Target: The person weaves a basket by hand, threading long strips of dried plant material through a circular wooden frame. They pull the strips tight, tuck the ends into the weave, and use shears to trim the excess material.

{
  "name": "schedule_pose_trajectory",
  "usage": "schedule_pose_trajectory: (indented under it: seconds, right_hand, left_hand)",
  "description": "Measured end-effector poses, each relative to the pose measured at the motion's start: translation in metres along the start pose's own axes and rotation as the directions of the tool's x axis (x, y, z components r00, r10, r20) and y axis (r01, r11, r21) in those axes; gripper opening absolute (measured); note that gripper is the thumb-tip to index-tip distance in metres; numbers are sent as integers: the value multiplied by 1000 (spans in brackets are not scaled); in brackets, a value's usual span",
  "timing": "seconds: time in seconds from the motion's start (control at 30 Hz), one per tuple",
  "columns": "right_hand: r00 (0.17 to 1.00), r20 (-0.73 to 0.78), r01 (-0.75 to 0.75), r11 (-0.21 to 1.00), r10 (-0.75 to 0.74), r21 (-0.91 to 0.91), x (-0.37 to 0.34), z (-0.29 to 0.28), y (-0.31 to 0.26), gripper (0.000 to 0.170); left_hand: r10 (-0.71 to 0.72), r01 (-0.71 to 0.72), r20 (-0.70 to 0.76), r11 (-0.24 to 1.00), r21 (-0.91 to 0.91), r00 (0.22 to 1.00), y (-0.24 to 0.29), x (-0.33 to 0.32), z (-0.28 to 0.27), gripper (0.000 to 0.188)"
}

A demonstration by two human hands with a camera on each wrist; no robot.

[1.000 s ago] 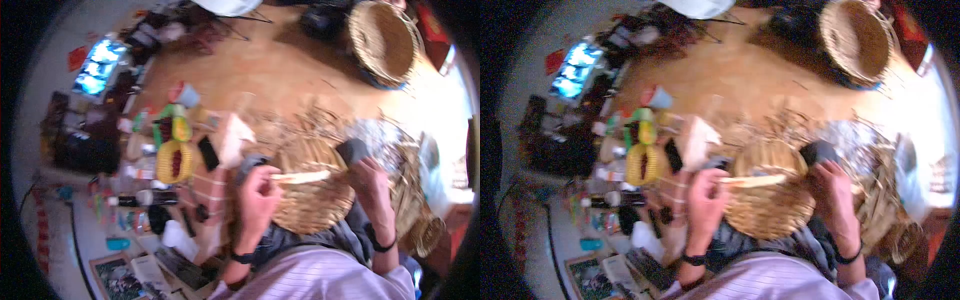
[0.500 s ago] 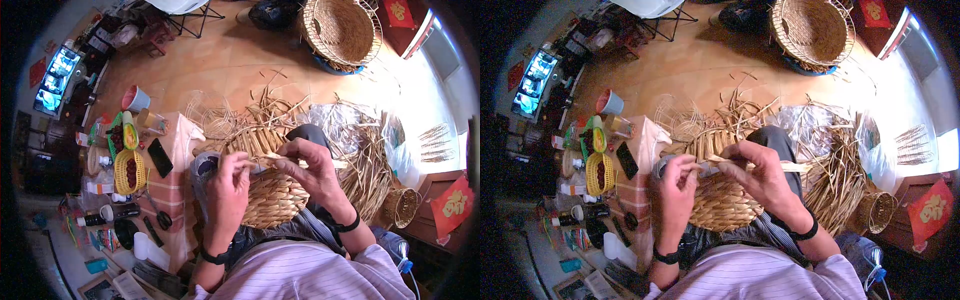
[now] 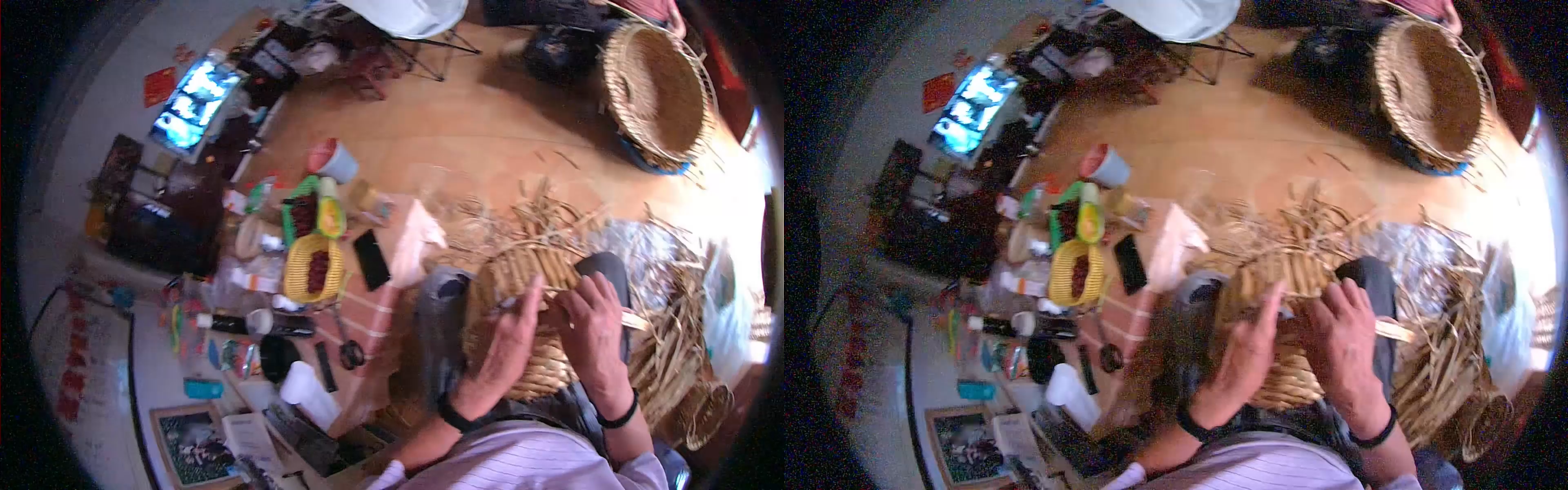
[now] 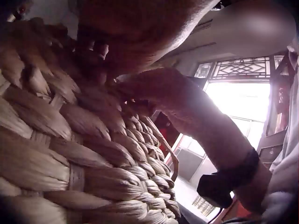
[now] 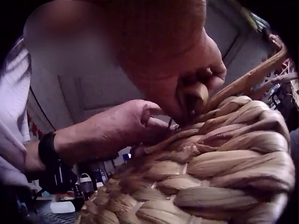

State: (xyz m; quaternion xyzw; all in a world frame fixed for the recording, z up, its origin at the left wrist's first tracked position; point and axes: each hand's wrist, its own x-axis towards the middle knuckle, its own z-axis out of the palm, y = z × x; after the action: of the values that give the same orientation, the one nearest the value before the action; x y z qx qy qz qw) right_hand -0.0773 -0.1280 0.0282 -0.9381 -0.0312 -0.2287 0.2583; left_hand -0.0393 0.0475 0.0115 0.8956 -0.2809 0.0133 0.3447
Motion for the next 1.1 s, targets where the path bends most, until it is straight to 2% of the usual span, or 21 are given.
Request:
schedule_pose_trajectory:
  seconds: [0.03, 0.07, 0.13, 0.17, 0.27, 0.37, 0.4, 0.5, 0.6, 0.7, 0.73, 0.8, 0.9, 1.03, 1.1]
  right_hand:
    - [1000, 14, 7, 1000, -8, 8, 2, 3, -1, 16]
    - [1000, 22, -6, 1000, 5, 29, 3, 6, -4, 15]
    - [1000, 5, -23, 999, 23, 45, 4, 15, -7, 15]
    - [999, 9, -47, 998, 46, 52, 5, 14, -9, 16]
    - [999, -37, 10, 1000, -10, -22, -3, 25, -1, 16]
    - [998, -57, 26, 1000, -27, -15, -4, 25, -1, 15]
    - [999, -49, 22, 999, -23, -25, -2, 21, -6, 14]
    - [999, -22, 38, 998, -39, -45, -4, 25, -1, 17]
    - [994, -86, 67, 996, -62, 52, -5, 20, 0, 23]
    - [995, -87, -24, 978, 42, 206, -2, 1, -6, 26]
    - [995, -102, 20, 983, -2, 183, -2, 1, 0, 26]
    - [991, -130, 2, 985, 21, 174, -3, 8, 4, 27]
    - [992, -127, 3, 984, 20, 180, -3, 22, 7, 28]
    - [992, -125, 11, 980, 14, 198, -6, 34, 16, 29]
    - [996, -79, -18, 965, 40, 263, -5, 31, 18, 26]
  left_hand:
    - [9, -8, 6, 997, -74, 1000, -3, 1, 2, 76]
    - [-87, 86, 131, 996, 14, 987, 3, 2, -5, 78]
    - [-28, 21, 92, 997, 78, 995, 1, 4, -8, 81]
    - [-48, 43, 95, 998, 55, 994, -1, 4, -4, 81]
    - [-61, 58, -15, 991, -122, 998, -9, 1, 6, 75]
    - [-252, 258, 61, 950, -174, 966, -6, 1, 5, 63]
    - [-215, 205, -26, 957, -204, 976, -9, 1, 10, 56]
    - [-231, 221, -31, 956, -195, 972, -11, 1, 15, 52]
    - [-282, 264, -39, 931, -253, 959, -4, 6, 5, 46]
    - [-294, 268, -57, 924, -274, 954, 2, 7, -1, 39]
    - [-268, 245, -53, 932, -268, 962, -1, 5, 1, 37]
    - [-216, 198, -46, 946, -259, 975, -8, 2, 7, 33]
    - [-187, 151, -122, 955, -254, 975, -8, 2, 13, 27]
    - [-288, 247, -88, 915, -318, 953, -6, 3, 13, 25]
    - [-352, 298, -88, 881, -367, 932, -14, -1, 23, 24]
